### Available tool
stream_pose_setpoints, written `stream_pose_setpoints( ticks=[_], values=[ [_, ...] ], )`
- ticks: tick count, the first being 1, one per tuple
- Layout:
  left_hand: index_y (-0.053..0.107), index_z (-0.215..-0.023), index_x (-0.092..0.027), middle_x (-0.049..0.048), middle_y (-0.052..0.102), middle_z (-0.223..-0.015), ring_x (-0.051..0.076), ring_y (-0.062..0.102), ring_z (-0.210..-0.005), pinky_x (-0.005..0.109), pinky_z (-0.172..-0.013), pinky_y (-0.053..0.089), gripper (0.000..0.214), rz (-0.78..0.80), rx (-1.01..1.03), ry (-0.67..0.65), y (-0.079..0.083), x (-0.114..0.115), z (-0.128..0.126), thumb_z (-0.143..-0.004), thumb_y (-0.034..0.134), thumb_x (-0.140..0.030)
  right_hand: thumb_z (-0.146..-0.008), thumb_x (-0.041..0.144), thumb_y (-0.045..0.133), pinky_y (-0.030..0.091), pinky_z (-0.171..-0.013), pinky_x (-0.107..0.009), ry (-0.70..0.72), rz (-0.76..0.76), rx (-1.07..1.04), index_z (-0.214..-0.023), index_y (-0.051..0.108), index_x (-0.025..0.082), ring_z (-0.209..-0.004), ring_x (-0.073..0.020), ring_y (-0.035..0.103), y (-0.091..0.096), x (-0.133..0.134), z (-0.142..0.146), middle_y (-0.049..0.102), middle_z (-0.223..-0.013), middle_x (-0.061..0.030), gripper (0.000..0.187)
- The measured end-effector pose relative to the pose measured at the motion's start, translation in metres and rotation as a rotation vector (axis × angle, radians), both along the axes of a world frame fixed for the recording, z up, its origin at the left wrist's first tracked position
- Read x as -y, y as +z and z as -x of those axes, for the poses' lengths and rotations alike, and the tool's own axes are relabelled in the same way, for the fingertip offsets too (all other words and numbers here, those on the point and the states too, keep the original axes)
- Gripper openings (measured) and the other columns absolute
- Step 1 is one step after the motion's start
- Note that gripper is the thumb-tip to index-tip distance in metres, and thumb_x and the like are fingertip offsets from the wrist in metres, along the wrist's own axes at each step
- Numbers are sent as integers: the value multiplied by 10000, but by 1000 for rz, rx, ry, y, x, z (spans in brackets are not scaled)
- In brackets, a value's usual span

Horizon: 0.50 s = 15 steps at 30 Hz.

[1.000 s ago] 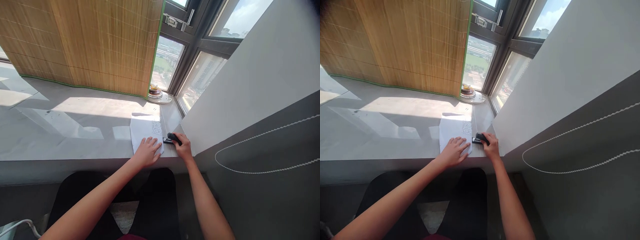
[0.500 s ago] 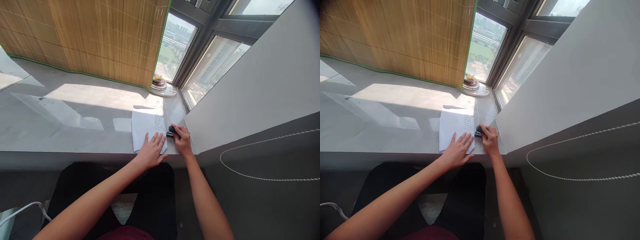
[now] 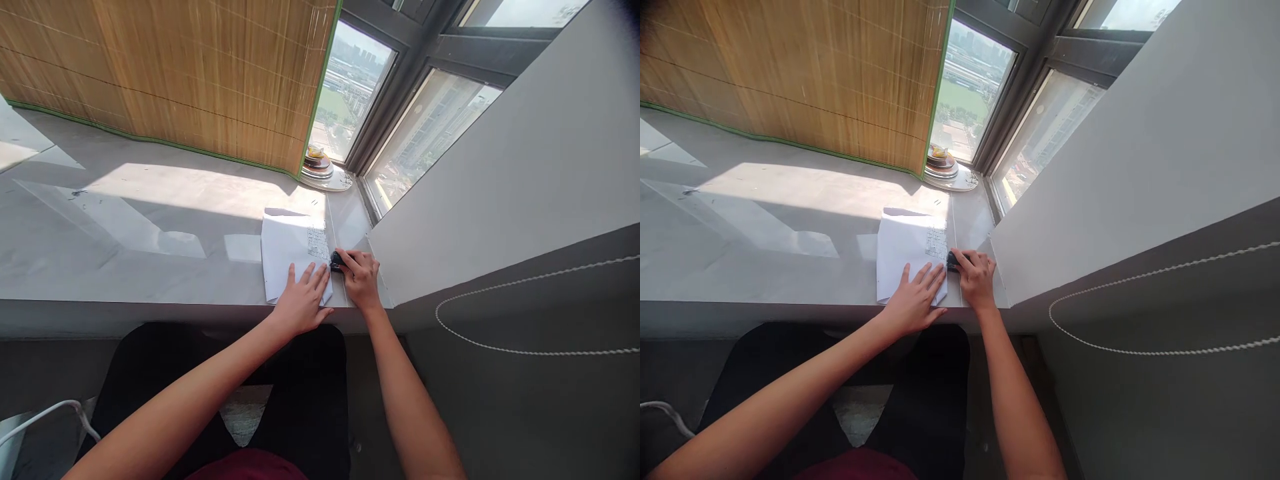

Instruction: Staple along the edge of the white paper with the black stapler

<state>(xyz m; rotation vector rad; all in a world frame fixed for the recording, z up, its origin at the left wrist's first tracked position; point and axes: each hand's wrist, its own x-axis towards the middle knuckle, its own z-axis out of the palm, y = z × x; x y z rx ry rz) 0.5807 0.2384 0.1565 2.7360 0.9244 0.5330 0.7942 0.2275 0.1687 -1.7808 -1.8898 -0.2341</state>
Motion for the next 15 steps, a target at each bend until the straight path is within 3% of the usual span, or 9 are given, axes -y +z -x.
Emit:
stream_pose_setpoints(
  ticks=[15],
  values=[
    [332, -1674, -210, 118, 302, -1727, 402, 258, -1594, 737, -1263, 151, 782, -37, -109, 24, 5, 0, 0, -1012, 468, -604, -1057, 172, 450, 293, -1001, -479, -88, 107, 209, -1426, 640, 375, -1169, -304, 498, 10, 3, 13, 680, -1298, -72, 462]
  ],
)
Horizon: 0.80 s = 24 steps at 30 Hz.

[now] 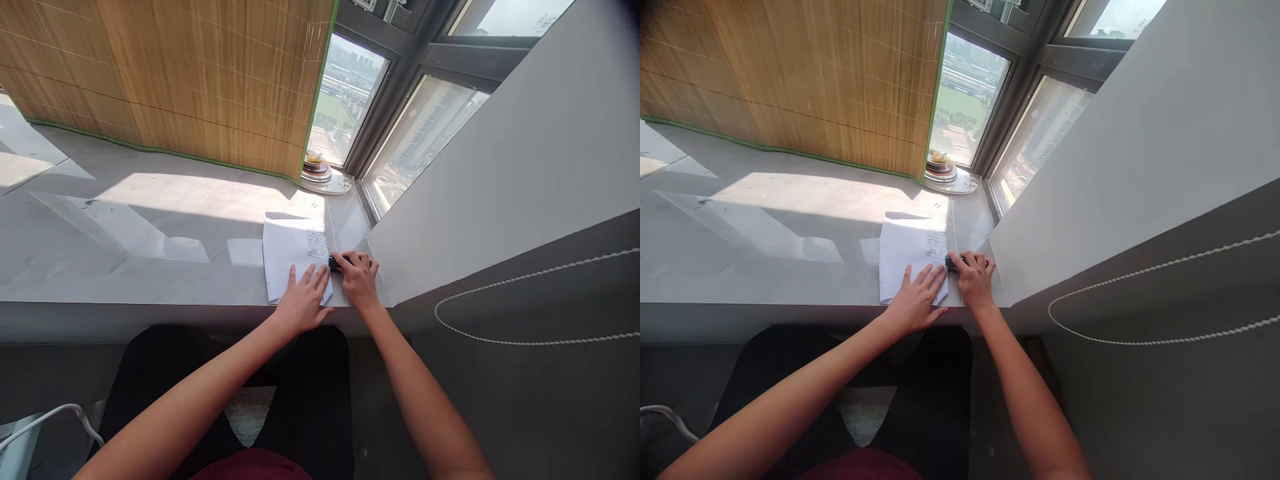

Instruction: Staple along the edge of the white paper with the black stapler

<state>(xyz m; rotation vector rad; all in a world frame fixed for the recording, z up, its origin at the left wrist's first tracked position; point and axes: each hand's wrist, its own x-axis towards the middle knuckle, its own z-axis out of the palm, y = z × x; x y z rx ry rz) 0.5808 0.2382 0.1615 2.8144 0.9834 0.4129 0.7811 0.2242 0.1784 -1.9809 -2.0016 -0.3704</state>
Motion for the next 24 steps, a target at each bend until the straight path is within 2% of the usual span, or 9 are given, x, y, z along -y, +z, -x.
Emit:
stream_pose_setpoints(
  ticks=[5, 8, 11, 15, 18, 21, 24],
  values=[
    [331, -1674, -216, 115, 297, -1728, 399, 257, -1593, 735, -1262, 161, 790, 0, -23, 9, -1, -1, 0, -1007, 472, -613, -1042, 130, 452, 303, -1008, -488, 16, 11, 45, -1418, 647, 386, -1180, -314, 498, -3, -2, 0, 671, -1307, -84, 494],
    [331, -1673, -219, 114, 298, -1729, 395, 263, -1591, 740, -1261, 158, 784, -3, -19, 7, -1, -2, 1, -1010, 467, -615, -1057, 191, 465, 355, -971, -439, 0, -44, -70, -1445, 629, 359, -1158, -298, 516, -8, -3, -3, 663, -1289, -83, 454],
    [359, -1661, -207, 134, 328, -1715, 400, 273, -1585, 751, -1257, 147, 781, 7, -17, 4, -2, -3, 1, -1010, 471, -625, -1061, 242, 452, 397, -904, -395, -78, -119, -209, -1477, 604, 312, -1107, -285, 539, -13, -6, -7, 660, -1253, -98, 448],
    [409, -1630, -200, 162, 354, -1700, 410, 280, -1580, 758, -1251, 156, 784, 28, -12, 0, -3, -2, -1, -996, 507, -649, -1046, 267, 450, 431, -874, -398, -226, -204, -276, -1458, 623, 272, -1082, -302, 552, -17, -8, -16, 670, -1217, -131, 447],
    [440, -1597, -183, 189, 379, -1681, 431, 262, -1581, 759, -1237, 194, 820, 32, 43, -3, 8, 0, 2, -968, 529, -703, -1039, 286, 470, 466, -896, -416, -246, -279, -327, -1389, 662, 194, -1043, -305, 580, -16, -6, -19, 694, -1145, -148, 409],
    [524, -1503, -214, 164, 479, -1601, 382, 397, -1509, 655, -1242, 291, 614, -23, 198, 10, 29, -9, 24, -1024, 502, -597, -1050, 320, 476, 479, -954, -450, -260, -437, -357, -1291, 689, 153, -1062, -321, 594, -7, 0, -7, 692, -1114, -165, 362],
    [626, -1317, -211, 142, 602, -1400, 296, 597, -1254, 498, -1118, 468, 349, -63, 332, 133, 47, -42, 72, -1057, 456, -370, -1055, 365, 510, 495, -952, -445, -222, -521, -404, -1294, 674, 165, -1087, -326, 603, 5, 1, 27, 674, -1122, -167, 352]
  ],
)
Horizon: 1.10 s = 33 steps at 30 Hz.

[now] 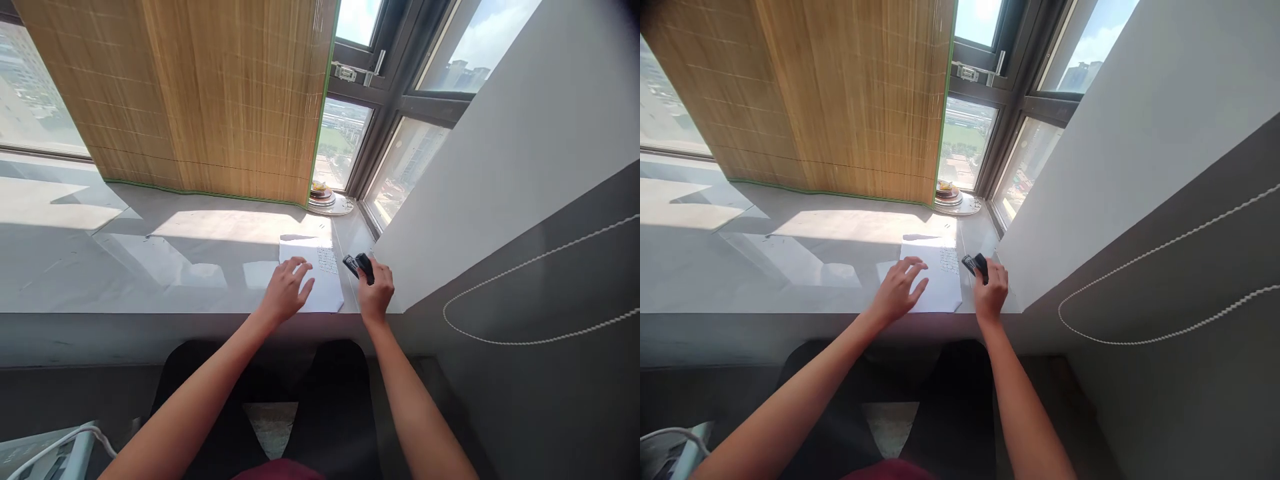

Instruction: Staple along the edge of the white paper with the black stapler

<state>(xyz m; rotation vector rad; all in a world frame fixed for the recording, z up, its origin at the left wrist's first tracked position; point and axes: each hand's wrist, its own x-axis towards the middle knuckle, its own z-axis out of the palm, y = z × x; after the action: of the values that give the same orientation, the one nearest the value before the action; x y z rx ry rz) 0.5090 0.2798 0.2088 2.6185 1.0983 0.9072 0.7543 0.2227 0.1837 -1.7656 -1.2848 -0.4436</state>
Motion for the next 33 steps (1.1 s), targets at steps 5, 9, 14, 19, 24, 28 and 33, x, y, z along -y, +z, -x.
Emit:
stream_pose_setpoints(
  ticks=[5, 9, 14, 19, 24, 28, 33],
  values=[
    [666, -1237, -152, 197, 609, -1313, 365, 583, -1226, 515, -1051, 490, 337, 51, -83, 480, -7, -79, 114, -976, 511, -300, -1006, 332, 605, 523, -798, -370, 272, 210, -89, -1264, 690, 210, -976, -289, 640, 5, -26, 80, 674, -1077, -126, 299],
    [635, -1341, -81, 290, 548, -1430, 457, 523, -1324, 641, -1065, 437, 469, 111, -238, 755, -26, -118, 203, -997, 468, -352, -957, 274, 631, 529, -805, -378, 312, 279, -137, -1190, 705, 219, -989, -289, 630, -7, -49, 100, 660, -1056, -111, 250],
    [601, -1432, -169, 222, 527, -1504, 423, 521, -1353, 610, -1109, 419, 521, 160, -382, 650, -34, -140, 285, -1020, 404, -421, -952, 407, 643, 540, -869, -425, 340, 242, -207, -1192, 711, 204, -971, -295, 641, -12, -44, 61, 658, -1051, -116, 321],
    [580, -1468, -269, 138, 533, -1522, 388, 499, -1380, 609, -1124, 401, 514, 161, -426, 556, -32, -144, 309, -1025, 356, -401, -1049, 483, 480, 532, -924, -424, 395, 204, -212, -1177, 720, 197, -973, -267, 667, 8, -66, 19, 701, -1074, -109, 395],
    [624, -1400, -252, 157, 581, -1446, 395, 523, -1316, 597, -1086, 411, 476, 137, -373, 620, -30, -138, 298, -997, 404, -376, -978, 256, 508, 468, -1093, -480, 349, 344, 90, -1244, 692, 136, -1300, -316, 566, 11, -157, 8, 628, -1391, -192, 345],
    [638, -1363, -241, 157, 594, -1415, 377, 537, -1279, 570, -1090, 402, 450, 136, -331, 614, -28, -129, 295, -988, 409, -340, -1002, 392, 537, 292, -1238, -595, 305, 649, 166, -1520, 492, 36, -1570, -374, 281, -7, -215, 18, 340, -1661, -271, 630],
    [607, -1389, -229, 178, 574, -1414, 373, 501, -1284, 572, -1115, 354, 443, 164, -318, 565, -33, -128, 297, -1011, 397, -328, -1069, 464, 361, 208, -1287, -581, 236, 817, 164, -1583, 391, -29, -1604, -371, 225, -34, -246, 35, 256, -1685, -299, 713]
  ],
)
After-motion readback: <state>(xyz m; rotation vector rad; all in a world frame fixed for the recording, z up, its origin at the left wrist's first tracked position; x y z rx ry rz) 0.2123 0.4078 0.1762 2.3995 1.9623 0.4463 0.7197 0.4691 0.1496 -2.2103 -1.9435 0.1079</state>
